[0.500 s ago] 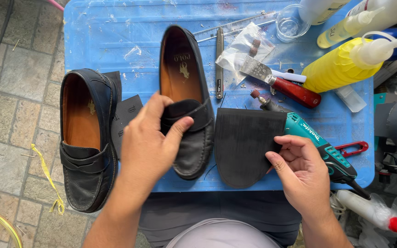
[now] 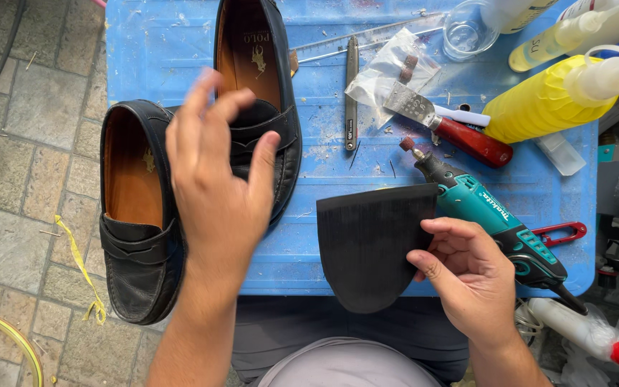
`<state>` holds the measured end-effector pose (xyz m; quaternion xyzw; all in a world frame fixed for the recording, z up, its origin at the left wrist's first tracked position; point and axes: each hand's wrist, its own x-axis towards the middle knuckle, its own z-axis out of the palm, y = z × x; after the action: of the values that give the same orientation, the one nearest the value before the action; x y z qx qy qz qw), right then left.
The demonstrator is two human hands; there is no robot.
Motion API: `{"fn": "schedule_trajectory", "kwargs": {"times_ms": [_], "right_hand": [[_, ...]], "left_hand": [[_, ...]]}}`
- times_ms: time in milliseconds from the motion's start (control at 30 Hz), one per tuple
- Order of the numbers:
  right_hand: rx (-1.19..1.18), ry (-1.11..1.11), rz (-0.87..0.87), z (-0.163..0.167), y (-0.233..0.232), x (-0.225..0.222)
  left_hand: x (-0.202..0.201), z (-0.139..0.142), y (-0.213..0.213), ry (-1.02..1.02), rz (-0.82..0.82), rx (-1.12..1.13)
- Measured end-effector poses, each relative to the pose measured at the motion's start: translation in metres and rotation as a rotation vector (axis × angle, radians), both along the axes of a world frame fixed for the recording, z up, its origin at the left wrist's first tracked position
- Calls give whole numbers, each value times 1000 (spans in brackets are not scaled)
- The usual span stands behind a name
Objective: The person uses a rotary tool to grind and smooth the edges of a black shoe insole. They hold the insole with one hand and operate the tool with the other, working along the perimeter and then the surface of the insole.
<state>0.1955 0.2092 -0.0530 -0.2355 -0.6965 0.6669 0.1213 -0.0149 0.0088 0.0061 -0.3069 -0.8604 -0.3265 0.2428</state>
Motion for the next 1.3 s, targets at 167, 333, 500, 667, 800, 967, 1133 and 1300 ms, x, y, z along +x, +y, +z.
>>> {"fn": "schedule_trajectory", "kwargs": {"times_ms": [167, 333, 500, 667, 800, 967, 1133, 1300], "right_hand": [[-40, -34, 73, -4, 3, 10], [-20, -11, 223, -10, 6, 9], [52, -28, 386, -9, 9, 4], [17, -78, 289, -5, 5, -2], [13, -58, 74, 8, -2, -10], [910, 1, 28, 47, 14, -14], [1250, -200, 159, 54, 46, -23], [1152, -321, 305, 48, 71, -19]], "left_hand": [[32, 0, 3, -1024, -336, 276], [25, -4, 5, -1308, -414, 48], [19, 0, 15, -1260, -363, -303], [18, -7, 14, -1108, -437, -133], [19, -22, 14, -946, -547, 146], [24, -46, 35, -907, -423, -5], [27, -60, 53, -773, -339, -6], [32, -57, 55, -644, -331, 13]]}}
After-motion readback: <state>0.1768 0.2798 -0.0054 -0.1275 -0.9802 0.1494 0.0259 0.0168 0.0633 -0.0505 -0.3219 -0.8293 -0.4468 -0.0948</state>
